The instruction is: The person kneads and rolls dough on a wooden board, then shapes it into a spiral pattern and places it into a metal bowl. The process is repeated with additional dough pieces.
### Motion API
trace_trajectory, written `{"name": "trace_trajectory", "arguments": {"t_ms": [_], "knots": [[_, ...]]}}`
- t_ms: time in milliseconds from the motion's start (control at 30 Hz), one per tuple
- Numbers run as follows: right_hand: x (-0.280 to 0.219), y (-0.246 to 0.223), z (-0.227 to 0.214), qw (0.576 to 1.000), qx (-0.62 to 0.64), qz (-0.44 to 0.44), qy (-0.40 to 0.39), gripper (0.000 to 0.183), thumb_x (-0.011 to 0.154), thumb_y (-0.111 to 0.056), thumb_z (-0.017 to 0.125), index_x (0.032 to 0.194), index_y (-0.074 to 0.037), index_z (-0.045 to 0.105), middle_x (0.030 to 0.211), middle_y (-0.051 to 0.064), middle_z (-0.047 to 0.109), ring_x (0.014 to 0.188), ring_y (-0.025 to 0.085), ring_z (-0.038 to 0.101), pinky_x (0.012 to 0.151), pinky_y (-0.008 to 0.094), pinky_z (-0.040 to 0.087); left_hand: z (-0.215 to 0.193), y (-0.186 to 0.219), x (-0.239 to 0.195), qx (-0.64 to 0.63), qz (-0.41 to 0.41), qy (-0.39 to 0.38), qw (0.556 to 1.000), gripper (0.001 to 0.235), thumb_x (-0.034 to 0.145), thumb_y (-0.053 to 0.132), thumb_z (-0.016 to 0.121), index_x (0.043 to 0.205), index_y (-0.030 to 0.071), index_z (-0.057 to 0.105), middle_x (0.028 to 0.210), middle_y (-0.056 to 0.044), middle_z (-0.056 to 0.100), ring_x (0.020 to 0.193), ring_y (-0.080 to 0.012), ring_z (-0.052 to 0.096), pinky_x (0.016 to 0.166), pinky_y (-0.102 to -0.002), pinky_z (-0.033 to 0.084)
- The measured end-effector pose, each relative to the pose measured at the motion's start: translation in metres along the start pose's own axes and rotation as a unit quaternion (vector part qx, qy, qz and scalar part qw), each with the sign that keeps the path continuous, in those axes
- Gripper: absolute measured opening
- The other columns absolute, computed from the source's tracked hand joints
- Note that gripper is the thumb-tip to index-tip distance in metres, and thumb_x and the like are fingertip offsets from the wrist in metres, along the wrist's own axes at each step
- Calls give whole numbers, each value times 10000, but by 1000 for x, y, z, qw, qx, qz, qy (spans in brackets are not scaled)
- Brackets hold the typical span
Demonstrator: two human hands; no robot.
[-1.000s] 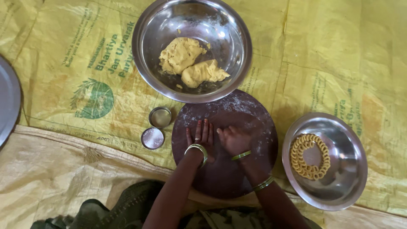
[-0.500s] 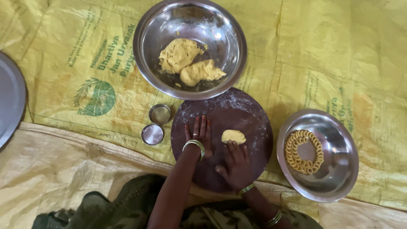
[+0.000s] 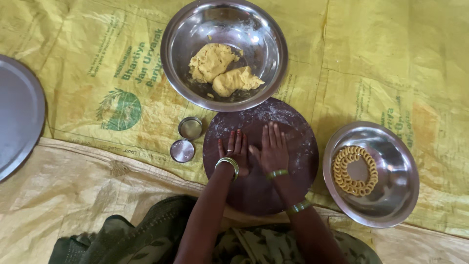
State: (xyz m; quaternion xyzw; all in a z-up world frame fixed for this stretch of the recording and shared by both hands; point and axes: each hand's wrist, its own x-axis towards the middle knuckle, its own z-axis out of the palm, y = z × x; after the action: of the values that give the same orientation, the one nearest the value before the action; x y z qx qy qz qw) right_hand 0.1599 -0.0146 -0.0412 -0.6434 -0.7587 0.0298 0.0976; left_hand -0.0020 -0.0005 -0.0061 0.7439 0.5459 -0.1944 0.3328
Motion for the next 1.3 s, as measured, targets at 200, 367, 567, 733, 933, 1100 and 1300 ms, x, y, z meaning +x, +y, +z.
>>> {"name": "trace_trajectory", "arguments": {"t_ms": [200,367,567,733,933,1100,1300], "knots": [[-123,-21,-31,991,15,-73,-112,908,865,-507,601,1534,22,286,1632,232,254,1533,378,188,1209,530,173,3,-8,6,11,22,5,1000,1233,795,356,724,1646,146,-143,1729,-87,-228,1591,-287,-198,1221,-682,-71],[-116,-16,-26,991,7,-68,-115,859,920,-490,566,1551,5,258,1634,216,256,1543,349,202,1235,543,178,-6,-11,-3,18,47,-12,999,1294,764,357,774,1641,137,-153,1721,-119,-248,1590,-305,-215,1222,-676,-67],[24,28,24,995,-69,53,-52,786,1069,-513,300,1599,51,162,1680,262,179,1565,359,139,1242,578,107,-28,9,-16,30,29,-11,999,951,936,367,648,1613,91,39,1707,-188,-83,1580,-372,-60,1198,-682,113],[66,46,36,992,-121,39,7,786,1039,-451,237,1624,67,147,1699,270,177,1586,384,116,1257,569,91,-87,32,28,30,30,176,983,475,1097,199,439,1549,52,428,1389,-199,627,1269,-337,648,976,-502,567],[59,40,31,991,-15,104,-78,871,1045,-634,184,1611,28,158,1689,248,144,1575,371,105,1250,555,104,-143,-47,132,70,-43,141,987,657,1014,191,414,1609,137,143,1701,-45,21,1562,-242,72,1241,-511,129],[58,34,26,993,0,95,-63,888,1047,-645,179,1612,40,172,1694,251,152,1585,375,116,1257,556,104,-124,-73,160,76,-4,125,989,621,1029,183,391,1619,107,212,1722,-67,65,1574,-264,110,1230,-479,246],[48,26,21,997,-7,75,-18,890,1044,-648,259,1606,41,230,1685,258,200,1580,393,152,1258,576,113,-122,-82,155,77,16,178,981,565,1030,163,430,1587,151,338,1717,-34,156,1567,-250,190,1227,-421,301]]}}
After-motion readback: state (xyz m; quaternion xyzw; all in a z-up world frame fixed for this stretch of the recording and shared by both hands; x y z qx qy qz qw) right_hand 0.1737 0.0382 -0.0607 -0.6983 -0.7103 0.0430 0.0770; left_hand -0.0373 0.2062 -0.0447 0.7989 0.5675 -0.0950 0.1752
